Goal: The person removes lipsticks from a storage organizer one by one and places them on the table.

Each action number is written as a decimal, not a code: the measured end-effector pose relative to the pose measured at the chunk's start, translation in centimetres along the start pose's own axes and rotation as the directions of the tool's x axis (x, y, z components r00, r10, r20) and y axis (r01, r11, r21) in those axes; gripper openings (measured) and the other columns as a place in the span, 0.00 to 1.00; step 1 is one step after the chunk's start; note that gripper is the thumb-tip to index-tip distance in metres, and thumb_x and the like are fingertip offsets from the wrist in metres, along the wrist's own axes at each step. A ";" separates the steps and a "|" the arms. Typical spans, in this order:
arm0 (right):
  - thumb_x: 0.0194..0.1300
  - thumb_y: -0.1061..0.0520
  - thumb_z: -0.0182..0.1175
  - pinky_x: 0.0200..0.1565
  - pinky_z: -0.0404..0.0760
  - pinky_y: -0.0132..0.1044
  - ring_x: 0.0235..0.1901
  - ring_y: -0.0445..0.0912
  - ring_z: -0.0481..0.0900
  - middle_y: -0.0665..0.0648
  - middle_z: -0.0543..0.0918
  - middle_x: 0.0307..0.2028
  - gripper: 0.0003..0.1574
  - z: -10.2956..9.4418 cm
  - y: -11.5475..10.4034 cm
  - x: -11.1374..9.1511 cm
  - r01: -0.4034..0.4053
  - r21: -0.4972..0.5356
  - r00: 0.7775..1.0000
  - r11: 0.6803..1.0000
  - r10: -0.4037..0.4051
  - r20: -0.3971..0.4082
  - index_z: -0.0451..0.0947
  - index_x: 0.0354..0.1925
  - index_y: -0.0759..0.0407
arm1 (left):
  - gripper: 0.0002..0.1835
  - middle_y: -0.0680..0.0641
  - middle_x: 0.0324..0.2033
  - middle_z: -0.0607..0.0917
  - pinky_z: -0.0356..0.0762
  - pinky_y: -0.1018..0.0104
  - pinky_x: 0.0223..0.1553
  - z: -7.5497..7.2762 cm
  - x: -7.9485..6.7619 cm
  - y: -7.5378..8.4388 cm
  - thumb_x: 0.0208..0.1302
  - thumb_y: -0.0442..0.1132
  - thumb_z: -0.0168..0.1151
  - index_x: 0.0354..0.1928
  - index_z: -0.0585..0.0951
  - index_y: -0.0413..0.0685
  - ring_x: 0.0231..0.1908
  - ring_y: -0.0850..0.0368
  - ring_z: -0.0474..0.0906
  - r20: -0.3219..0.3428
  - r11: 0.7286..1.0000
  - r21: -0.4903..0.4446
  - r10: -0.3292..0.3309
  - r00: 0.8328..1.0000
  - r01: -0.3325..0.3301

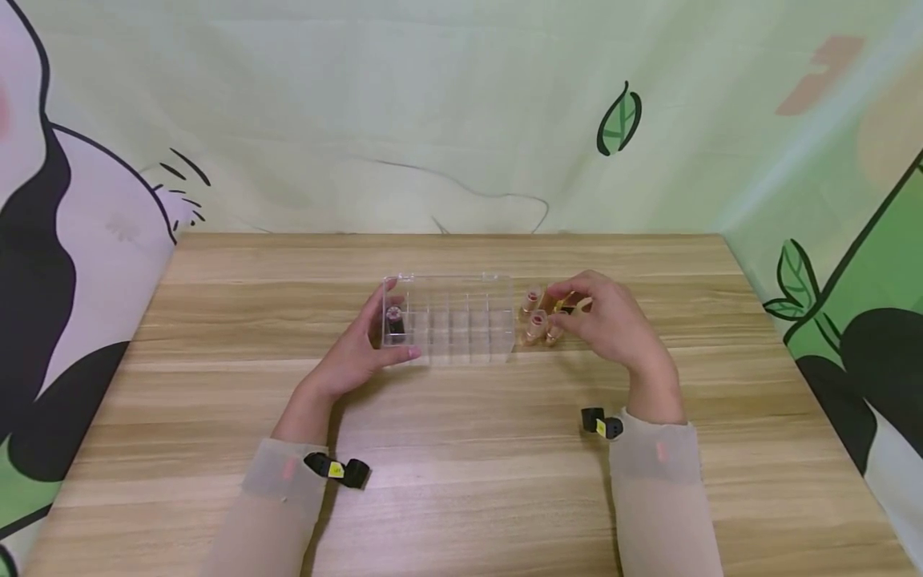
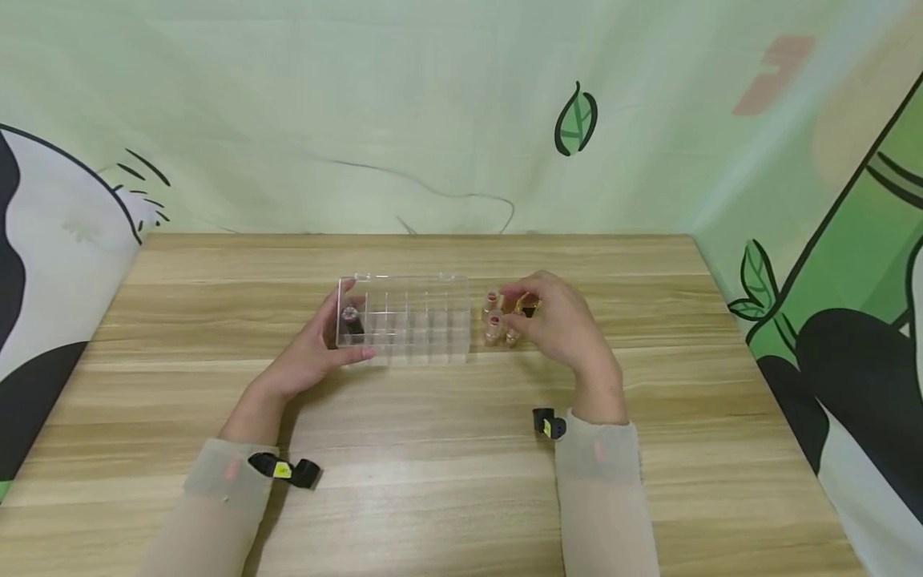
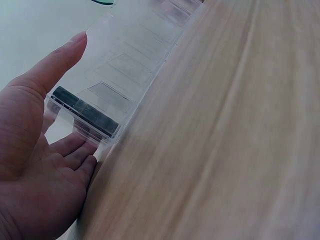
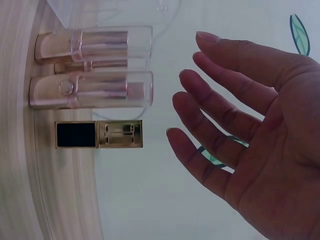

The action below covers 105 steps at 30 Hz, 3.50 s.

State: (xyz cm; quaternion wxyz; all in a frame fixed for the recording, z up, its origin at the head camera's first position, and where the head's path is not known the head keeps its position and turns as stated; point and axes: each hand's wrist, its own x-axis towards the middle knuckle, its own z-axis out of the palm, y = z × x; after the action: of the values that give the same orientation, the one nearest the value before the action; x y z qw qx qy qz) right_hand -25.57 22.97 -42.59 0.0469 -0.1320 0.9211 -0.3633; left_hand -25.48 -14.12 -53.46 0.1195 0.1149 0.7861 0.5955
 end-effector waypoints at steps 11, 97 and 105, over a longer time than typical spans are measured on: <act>0.66 0.61 0.71 0.51 0.83 0.51 0.51 0.59 0.82 0.63 0.84 0.49 0.21 1.1 -1.8 0.3 0.094 0.002 0.996 0.996 -0.094 -0.008 0.84 0.57 0.61 | 0.60 0.48 0.78 0.62 0.52 0.42 0.79 -0.3 -0.2 0.2 0.58 0.47 0.80 0.80 0.47 0.86 0.77 0.47 0.59 0.007 1.000 -0.011 0.001 1.000 -0.001; 0.68 0.55 0.70 0.53 0.83 0.44 0.53 0.50 0.82 0.58 0.82 0.59 0.32 13.0 -9.5 5.6 0.218 -0.025 0.959 0.976 -0.210 0.191 0.77 0.68 0.53 | 0.58 0.47 0.80 0.61 0.37 0.27 0.77 -0.1 -0.3 0.0 0.56 0.54 0.79 0.77 0.47 0.94 0.81 0.42 0.51 -0.006 1.000 0.016 -0.025 1.000 0.025; 0.66 0.57 0.70 0.50 0.83 0.43 0.53 0.54 0.83 0.60 0.81 0.59 0.35 13.9 -9.5 6.0 0.234 -0.020 0.953 0.972 -0.225 0.201 0.75 0.70 0.54 | 0.59 0.45 0.80 0.60 0.39 0.33 0.79 -0.1 -0.3 0.1 0.58 0.49 0.79 0.79 0.47 0.90 0.80 0.43 0.54 0.009 1.000 -0.008 0.004 1.000 -0.004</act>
State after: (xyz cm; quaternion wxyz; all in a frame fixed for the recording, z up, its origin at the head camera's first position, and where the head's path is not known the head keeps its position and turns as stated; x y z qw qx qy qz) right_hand -26.76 5.51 -46.24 0.0927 -0.2744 0.8980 -0.3311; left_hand -25.22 -14.32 -53.32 0.1223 0.1188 0.7830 0.5982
